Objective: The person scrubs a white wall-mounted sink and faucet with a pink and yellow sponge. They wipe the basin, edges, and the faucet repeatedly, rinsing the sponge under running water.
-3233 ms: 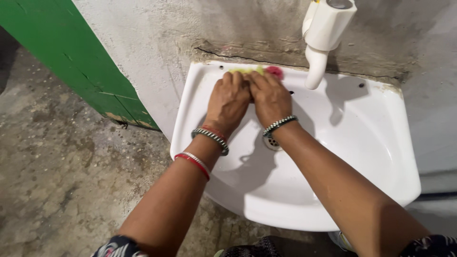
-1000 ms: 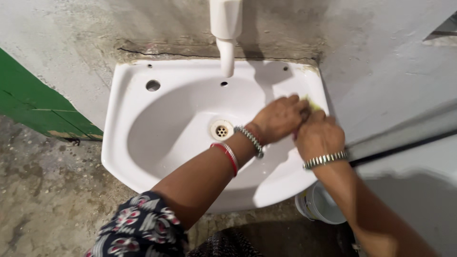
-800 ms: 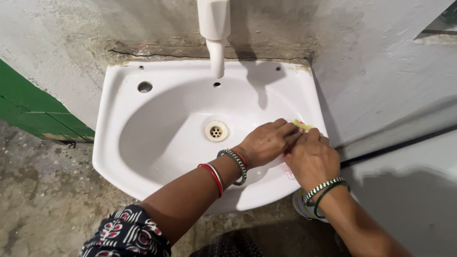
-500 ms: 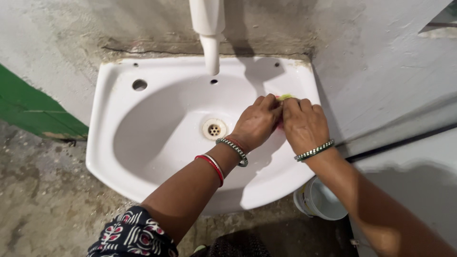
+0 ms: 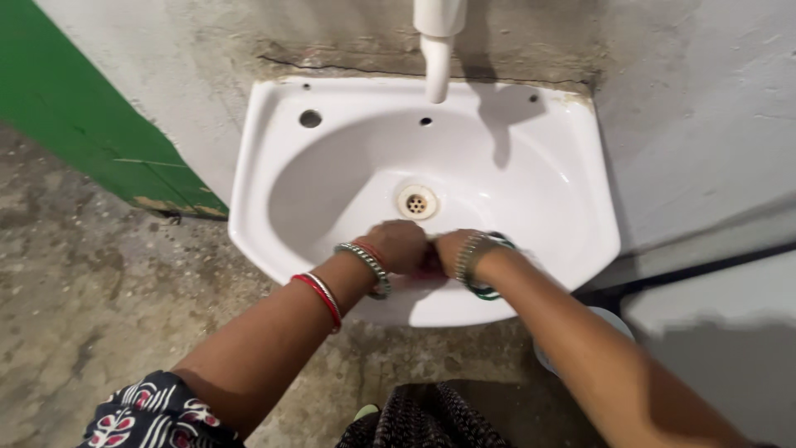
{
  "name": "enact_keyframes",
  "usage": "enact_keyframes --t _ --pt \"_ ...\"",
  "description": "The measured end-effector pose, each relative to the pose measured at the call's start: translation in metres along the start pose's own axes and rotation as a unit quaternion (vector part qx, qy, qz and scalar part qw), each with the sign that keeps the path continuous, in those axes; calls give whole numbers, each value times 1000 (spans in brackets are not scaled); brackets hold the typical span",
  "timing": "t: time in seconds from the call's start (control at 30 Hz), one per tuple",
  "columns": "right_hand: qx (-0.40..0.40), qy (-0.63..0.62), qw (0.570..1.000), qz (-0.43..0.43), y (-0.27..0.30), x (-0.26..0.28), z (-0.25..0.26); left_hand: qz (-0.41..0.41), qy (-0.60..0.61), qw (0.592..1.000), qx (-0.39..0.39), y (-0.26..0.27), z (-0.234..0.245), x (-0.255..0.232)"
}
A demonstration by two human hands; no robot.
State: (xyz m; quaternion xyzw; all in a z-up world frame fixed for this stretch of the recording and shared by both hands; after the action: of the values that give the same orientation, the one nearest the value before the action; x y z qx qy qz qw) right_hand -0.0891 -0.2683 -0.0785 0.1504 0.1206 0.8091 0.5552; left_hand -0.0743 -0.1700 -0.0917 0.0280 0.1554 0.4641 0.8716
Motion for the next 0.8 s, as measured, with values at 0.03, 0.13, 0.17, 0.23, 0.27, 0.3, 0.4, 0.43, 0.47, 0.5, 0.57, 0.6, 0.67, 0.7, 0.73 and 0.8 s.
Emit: enact_keyframes --t 0.03,0.13,0.17,0.23,0.27,0.3,0.4,0.43,0.47,0.5,0.57,0.6,0.67,0.7,0.73,0.8 --pt "15 -18 1000 6 -9 15 -1 3 -33 999 -11 8 5 12" --pt "60 -25 997 44 -7 36 3 30 -44 998 17 33 19 42" --pt "75 -28 995 55 -2 38 7 16 -39 999 30 38 22 42" --pt "90 -32 990 101 6 35 16 -18 -34 998 49 36 25 31" --pt "91 -34 986 138 12 27 20 -18 -5 999 39 33 25 24" --pt "97 -37 987 119 13 15 20 -20 23 999 28 29 19 11" --pt "83 61 991 81 -3 -14 6 -38 -9 999 -16 10 1 -15" --pt "57 16 997 49 -13 -18 -1 -6 -14 1000 -18 3 -6 -11" --pt "32 -29 999 17 -25 -15 -9 25 -17 999 -21 -4 -12 -7" --pt "6 -74 997 -15 -38 -14 -12 55 -20 998 -24 -9 -14 4" --pt "-67 -81 993 -46 -62 0 -9 80 -60 993 -63 -14 -4 29" --pt "-102 -84 989 -61 -67 12 -5 92 -77 989 -82 -12 2 39" --pt "-56 -129 988 -59 -66 42 -6 113 -67 989 -71 7 15 64" --pt "-37 -138 989 -42 -62 53 0 95 -73 991 -64 17 23 69" --pt "-17 -148 989 -26 -54 63 4 76 -79 992 -55 29 31 73" --pt "26 -159 987 22 -37 69 15 33 -75 996 -19 42 40 65"
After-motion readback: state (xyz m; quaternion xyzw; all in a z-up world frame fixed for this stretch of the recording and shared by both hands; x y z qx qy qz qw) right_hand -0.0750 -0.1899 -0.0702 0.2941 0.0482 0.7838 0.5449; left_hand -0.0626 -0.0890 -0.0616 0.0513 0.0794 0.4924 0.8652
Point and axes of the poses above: each hand's wrist, its own y-axis away from the middle knuckle, its own z-axis out of the back of the hand, x = y × z, the point moved 6 cm from there along -y, towards the middle knuckle, and after that the axes turned 13 degrees about -x, right-handed, at the moved point
